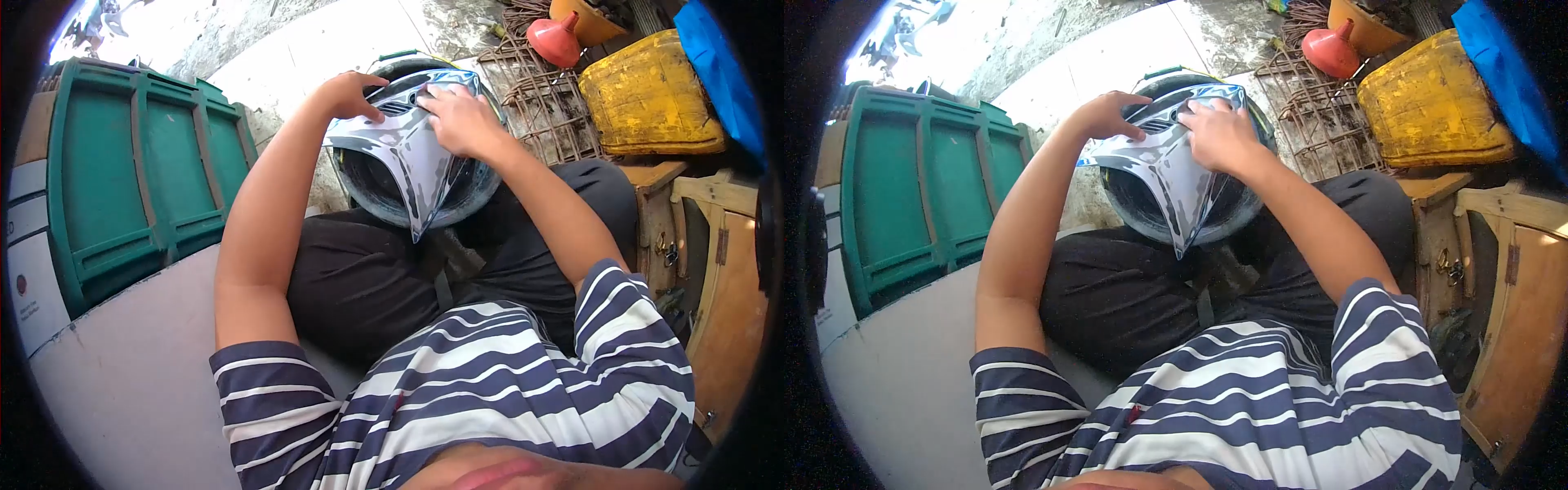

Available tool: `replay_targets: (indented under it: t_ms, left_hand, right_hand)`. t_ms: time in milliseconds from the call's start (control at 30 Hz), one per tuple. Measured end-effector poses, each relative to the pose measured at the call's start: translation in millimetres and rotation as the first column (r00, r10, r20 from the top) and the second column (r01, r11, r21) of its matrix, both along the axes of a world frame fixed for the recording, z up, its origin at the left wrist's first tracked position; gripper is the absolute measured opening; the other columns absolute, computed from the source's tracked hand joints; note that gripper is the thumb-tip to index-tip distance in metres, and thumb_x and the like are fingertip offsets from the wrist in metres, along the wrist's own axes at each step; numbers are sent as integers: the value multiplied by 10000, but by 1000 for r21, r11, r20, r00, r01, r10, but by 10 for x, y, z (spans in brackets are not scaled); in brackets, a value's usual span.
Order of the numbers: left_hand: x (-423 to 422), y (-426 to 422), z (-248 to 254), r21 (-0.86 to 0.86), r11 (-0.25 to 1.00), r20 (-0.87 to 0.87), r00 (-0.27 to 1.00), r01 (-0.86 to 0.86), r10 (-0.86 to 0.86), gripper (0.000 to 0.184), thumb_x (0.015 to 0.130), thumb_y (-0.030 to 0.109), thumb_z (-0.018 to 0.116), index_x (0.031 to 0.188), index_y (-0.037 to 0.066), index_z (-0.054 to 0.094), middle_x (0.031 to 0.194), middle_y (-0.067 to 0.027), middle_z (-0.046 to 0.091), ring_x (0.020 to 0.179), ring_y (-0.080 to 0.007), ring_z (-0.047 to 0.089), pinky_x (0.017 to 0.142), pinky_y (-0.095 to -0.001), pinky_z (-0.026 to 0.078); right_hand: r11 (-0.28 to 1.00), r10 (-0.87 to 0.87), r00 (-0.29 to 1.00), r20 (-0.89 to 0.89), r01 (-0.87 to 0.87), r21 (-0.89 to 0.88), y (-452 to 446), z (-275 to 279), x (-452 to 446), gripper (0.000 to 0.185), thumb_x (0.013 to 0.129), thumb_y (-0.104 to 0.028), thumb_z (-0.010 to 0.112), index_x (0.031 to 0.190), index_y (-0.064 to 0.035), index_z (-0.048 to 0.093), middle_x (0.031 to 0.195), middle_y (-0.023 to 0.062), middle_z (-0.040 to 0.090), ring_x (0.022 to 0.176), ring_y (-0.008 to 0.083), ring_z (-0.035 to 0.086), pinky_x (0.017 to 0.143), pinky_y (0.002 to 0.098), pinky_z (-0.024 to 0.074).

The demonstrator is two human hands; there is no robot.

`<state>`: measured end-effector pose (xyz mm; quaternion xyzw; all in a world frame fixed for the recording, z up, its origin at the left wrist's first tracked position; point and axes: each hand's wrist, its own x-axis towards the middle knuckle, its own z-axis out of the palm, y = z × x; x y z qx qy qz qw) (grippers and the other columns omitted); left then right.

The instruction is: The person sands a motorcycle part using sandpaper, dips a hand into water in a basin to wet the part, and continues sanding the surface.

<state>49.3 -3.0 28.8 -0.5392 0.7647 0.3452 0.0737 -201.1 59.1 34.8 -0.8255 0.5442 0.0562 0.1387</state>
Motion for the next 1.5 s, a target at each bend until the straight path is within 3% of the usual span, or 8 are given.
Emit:
replay_targets:
  t_ms: [200,267,333,500,733,867,1000,1500]
  left_hand:
    - [0,1,-6,-4,1000,-4,1000,-11,11,813,671,350,898,1420,253,596,1341,-184,640,1225,-350,613,1053,-438,475]
    - [9,-5,-35,-38,999,-6,1000,12,-12,813,669,356,899,1417,259,598,1346,-186,636,1225,-350,612,1052,-440,475]
    - [4,-5,-33,-30,999,-19,1000,13,-13,814,667,358,899,1415,246,600,1315,-185,656,1184,-344,637,1025,-433,493]
    - [21,2,-40,-3,1000,-18,1000,-4,4,813,667,351,898,1415,239,600,1258,-181,688,1129,-335,666,994,-428,510]
    - [14,-7,-40,14,1000,-19,1000,-11,12,807,664,344,903,1408,246,606,1277,-172,681,1160,-336,650,1010,-427,500]
    - [-6,29,8,-29,999,6,1000,-15,15,809,658,356,909,1403,251,610,1298,-165,671,1182,-334,640,1016,-427,497]
    - [12,3,-70,-64,998,-25,1000,7,-8,803,663,356,906,1402,252,612,1289,-164,676,1176,-329,644,1014,-427,500]
    - [12,20,7,4,1000,-1,1000,-17,17,812,664,356,900,1413,253,603,1311,-166,663,1195,-330,633,1036,-423,487]
  right_hand:
    - [979,-194,981,10,194,-69,-289,-96,-278,498,880,-148,552,1369,-221,608,1466,83,530,1344,343,490,1064,585,418]
    - [992,-57,996,-76,48,-114,-183,-86,-113,439,929,-159,527,1347,-244,630,1369,88,583,1257,332,532,1009,523,465]
    - [975,77,996,43,-66,-210,-25,-98,1,404,923,-172,552,1308,-235,658,1253,84,613,1201,310,548,967,506,474]
    - [979,-113,986,125,132,-152,-235,-162,-163,356,942,-213,536,1273,-184,664,1279,105,592,1224,334,545,985,555,457]
    - [980,47,985,168,-13,-199,-46,-129,-4,362,903,-165,520,1222,-176,691,1233,141,608,1182,351,575,932,529,498]
    - [969,-110,967,228,155,-192,-265,-292,-206,375,897,-130,512,1223,-162,694,1247,172,592,1163,378,572,951,516,506]
    - [971,43,972,229,13,-239,-82,-269,-24,336,888,-131,525,1175,-126,698,1177,191,607,1122,401,585,936,492,523]
    - [960,-49,966,252,115,-255,-159,-267,-94,331,875,-146,536,1146,-159,727,1172,145,625,1123,372,588,912,486,530]
